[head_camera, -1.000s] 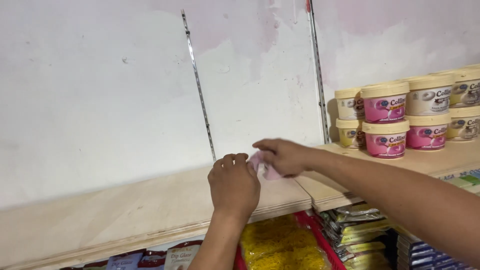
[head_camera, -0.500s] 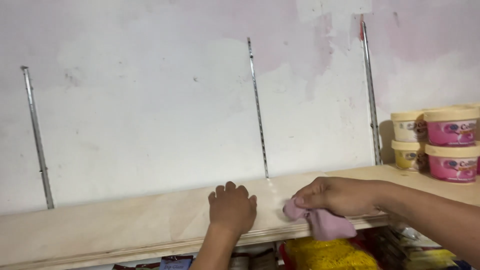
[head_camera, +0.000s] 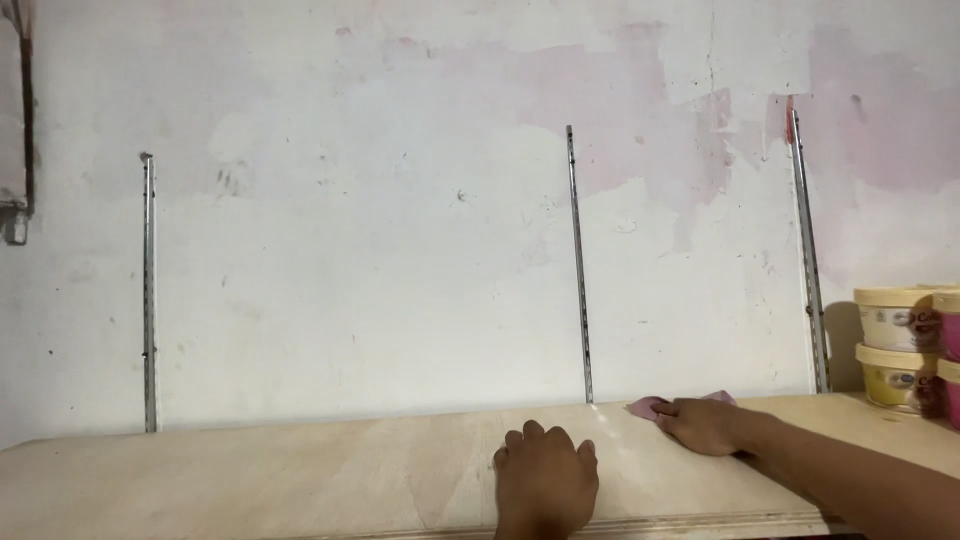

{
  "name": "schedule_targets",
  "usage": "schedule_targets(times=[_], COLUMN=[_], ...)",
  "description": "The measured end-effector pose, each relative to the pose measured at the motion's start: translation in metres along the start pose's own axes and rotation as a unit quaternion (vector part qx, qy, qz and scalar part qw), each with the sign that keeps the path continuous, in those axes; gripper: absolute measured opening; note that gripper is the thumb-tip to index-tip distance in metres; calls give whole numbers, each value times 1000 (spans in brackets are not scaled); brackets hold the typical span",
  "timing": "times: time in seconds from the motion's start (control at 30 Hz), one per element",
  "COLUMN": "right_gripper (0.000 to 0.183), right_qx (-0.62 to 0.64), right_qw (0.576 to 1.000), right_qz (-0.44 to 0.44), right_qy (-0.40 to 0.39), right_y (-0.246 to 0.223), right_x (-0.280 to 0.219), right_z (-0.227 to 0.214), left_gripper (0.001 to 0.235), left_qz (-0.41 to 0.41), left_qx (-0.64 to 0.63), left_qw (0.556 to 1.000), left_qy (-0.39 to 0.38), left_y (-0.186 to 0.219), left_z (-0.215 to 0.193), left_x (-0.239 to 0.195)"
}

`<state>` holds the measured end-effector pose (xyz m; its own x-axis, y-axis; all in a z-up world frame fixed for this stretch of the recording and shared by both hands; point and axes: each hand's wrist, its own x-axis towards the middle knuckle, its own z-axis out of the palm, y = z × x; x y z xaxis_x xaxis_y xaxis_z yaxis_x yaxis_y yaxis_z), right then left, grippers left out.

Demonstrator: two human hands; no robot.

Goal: Cleaning a grocery store shelf by moving ice cream tubs to a freezer, wiping the shelf surface with a cloth, and then returning the items to the shelf.

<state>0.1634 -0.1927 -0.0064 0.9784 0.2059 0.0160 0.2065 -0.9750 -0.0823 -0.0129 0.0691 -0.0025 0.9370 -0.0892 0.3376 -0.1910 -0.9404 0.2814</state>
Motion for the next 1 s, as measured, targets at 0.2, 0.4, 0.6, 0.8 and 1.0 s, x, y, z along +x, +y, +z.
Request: schedule_targets(times=[0.2,0.4,0.6,0.8,1.0], right_gripper=[35,41,77,47,40], right_qx=[82,365,79,96,216], right_qw=[995,913,996,995,887], right_qz=[0,-175,-33,7,-403], right_qy=[63,-45,18,-24,-69], right_y=[-67,-75,-57,-74,-99], right_x=[-92,-128,-49,-47,-137], right_z=[-18,-29,-41,-3,-9], left_gripper=[47,30,30,36,52], left_qz=[-3,155,69,2,-77], left_qx=[20,62,-130,-156,-177], left_qw=[998,971,951,961,964], left_qy=[67,172,273,227,185], left_y=[-3,-21,-20,-14,-2], left_z=[17,35,40,29,0], left_x=[9,12,14,9,-2])
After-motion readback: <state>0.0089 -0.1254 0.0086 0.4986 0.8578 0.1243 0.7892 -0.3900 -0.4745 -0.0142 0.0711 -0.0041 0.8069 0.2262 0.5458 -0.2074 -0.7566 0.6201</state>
